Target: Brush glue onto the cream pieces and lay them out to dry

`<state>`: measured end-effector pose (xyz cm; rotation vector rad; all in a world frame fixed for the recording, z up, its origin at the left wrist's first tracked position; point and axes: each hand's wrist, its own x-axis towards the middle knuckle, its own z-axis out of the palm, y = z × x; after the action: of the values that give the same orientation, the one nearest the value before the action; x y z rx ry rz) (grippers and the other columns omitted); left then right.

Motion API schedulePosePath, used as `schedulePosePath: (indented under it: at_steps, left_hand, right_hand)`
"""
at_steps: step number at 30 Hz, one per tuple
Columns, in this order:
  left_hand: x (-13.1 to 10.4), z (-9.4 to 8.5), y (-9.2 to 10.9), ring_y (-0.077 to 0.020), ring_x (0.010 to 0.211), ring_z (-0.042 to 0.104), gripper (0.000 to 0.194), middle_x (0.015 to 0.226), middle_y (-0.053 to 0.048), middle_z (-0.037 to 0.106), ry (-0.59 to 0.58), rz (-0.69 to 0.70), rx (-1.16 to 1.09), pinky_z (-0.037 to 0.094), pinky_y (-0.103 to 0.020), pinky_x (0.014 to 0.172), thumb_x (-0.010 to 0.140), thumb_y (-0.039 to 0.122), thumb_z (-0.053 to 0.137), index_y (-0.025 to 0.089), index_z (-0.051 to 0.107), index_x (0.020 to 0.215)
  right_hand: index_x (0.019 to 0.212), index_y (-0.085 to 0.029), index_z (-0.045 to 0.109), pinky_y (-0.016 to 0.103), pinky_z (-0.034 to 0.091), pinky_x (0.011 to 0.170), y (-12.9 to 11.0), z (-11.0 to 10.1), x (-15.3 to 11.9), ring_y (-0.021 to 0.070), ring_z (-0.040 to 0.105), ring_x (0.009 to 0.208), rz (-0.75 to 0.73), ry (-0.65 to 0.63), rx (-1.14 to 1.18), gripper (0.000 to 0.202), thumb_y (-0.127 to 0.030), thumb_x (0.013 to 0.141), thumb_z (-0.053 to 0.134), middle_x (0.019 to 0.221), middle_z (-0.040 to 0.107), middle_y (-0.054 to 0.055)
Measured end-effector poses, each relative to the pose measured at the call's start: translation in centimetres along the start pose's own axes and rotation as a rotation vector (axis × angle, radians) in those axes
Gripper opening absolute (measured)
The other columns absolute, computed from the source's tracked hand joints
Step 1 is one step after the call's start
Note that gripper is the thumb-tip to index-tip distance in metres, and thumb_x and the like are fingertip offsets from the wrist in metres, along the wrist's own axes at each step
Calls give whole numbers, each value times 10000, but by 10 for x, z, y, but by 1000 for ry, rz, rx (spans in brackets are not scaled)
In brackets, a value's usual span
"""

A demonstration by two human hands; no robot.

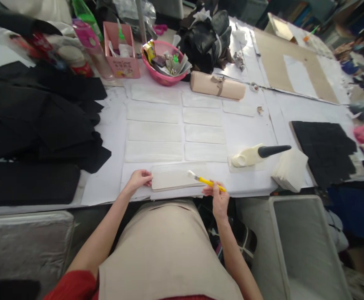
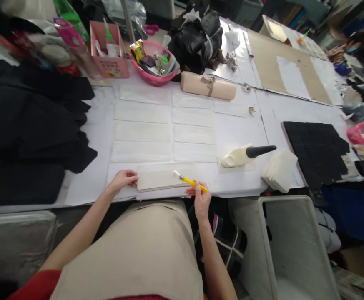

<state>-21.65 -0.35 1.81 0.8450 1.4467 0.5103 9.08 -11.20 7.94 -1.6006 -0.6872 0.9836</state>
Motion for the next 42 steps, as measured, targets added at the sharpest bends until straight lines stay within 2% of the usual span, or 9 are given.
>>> schedulePosePath:
  at_steps: [5, 11, 17, 24, 26, 29, 36, 39, 42]
  left_hand:
    - [3, -3, -5, -155, 507, 629, 316, 555, -27, 642, -18, 10, -2, 502, -250, 487, 546, 317, 824, 136, 609, 691]
    - [5, -5, -5, -150, 498, 625, 240, 555, -28, 642, -30, 35, 16, 468, -230, 464, 585, 251, 789, 134, 611, 697]
    - [4, -5, -3, -132, 476, 609, 152, 519, -12, 633, -28, 45, 61, 441, -203, 437, 625, 199, 728, 137, 604, 688]
    - [3, -3, -2, -143, 489, 619, 184, 528, -6, 630, -23, 43, 37, 458, -218, 436, 615, 219, 739, 137, 593, 692]
    - [4, -3, -3, -143, 486, 617, 201, 525, -4, 628, -21, 44, 37, 459, -219, 436, 606, 228, 749, 138, 591, 692]
    - [5, -2, -4, -139, 484, 615, 205, 527, -2, 629, -8, 44, 45, 464, -220, 440, 599, 227, 749, 139, 587, 689]
    - [1, -2, 0, -137, 490, 615, 212, 533, -9, 635, -16, 46, 55, 464, -219, 442, 598, 242, 751, 136, 592, 690]
    - [1, -2, 1, -133, 493, 614, 210, 539, -10, 639, -22, 56, 62, 461, -212, 441, 604, 245, 753, 136, 596, 691]
    - [2, -2, 0, -129, 483, 608, 210, 532, -7, 636, -14, 56, 77, 454, -207, 438, 607, 242, 758, 140, 594, 689]
  right_hand:
    - [987, -176, 617, 259, 553, 485, 14, 66, -32, 172, 698, 550, 75, -331, -14, 406, -567, 902, 549, 654, 703, 7]
    - [976, -181, 608, 236, 528, 486, 26, 95, -41, 161, 691, 542, 94, -404, -28, 368, -538, 914, 546, 635, 693, -2]
    - [992, -175, 605, 296, 551, 507, 37, 81, -33, 195, 688, 545, 90, -269, -74, 412, -570, 880, 570, 655, 703, 15]
    - [1015, -135, 612, 324, 581, 559, 37, -10, -6, 197, 690, 558, -77, 185, -231, 474, -585, 878, 561, 663, 697, 32]
    - [1021, -133, 616, 309, 585, 571, 32, -22, -6, 185, 695, 571, -142, 259, -268, 454, -564, 893, 553, 681, 697, 29]
    - [1031, -148, 620, 302, 594, 581, 24, -7, -16, 180, 706, 602, -172, 159, -240, 406, -529, 922, 532, 705, 700, 24]
    - [1032, -198, 634, 286, 597, 590, 33, 82, -40, 173, 708, 615, -71, -397, -128, 330, -494, 933, 528, 680, 699, 4]
    - [1013, -204, 632, 282, 589, 567, 43, 91, -32, 173, 699, 586, -48, -416, -118, 324, -499, 923, 535, 666, 695, 3]
    - [1020, -186, 618, 287, 584, 565, 48, 77, -16, 172, 691, 574, -82, -302, -117, 335, -496, 921, 537, 668, 696, 7]
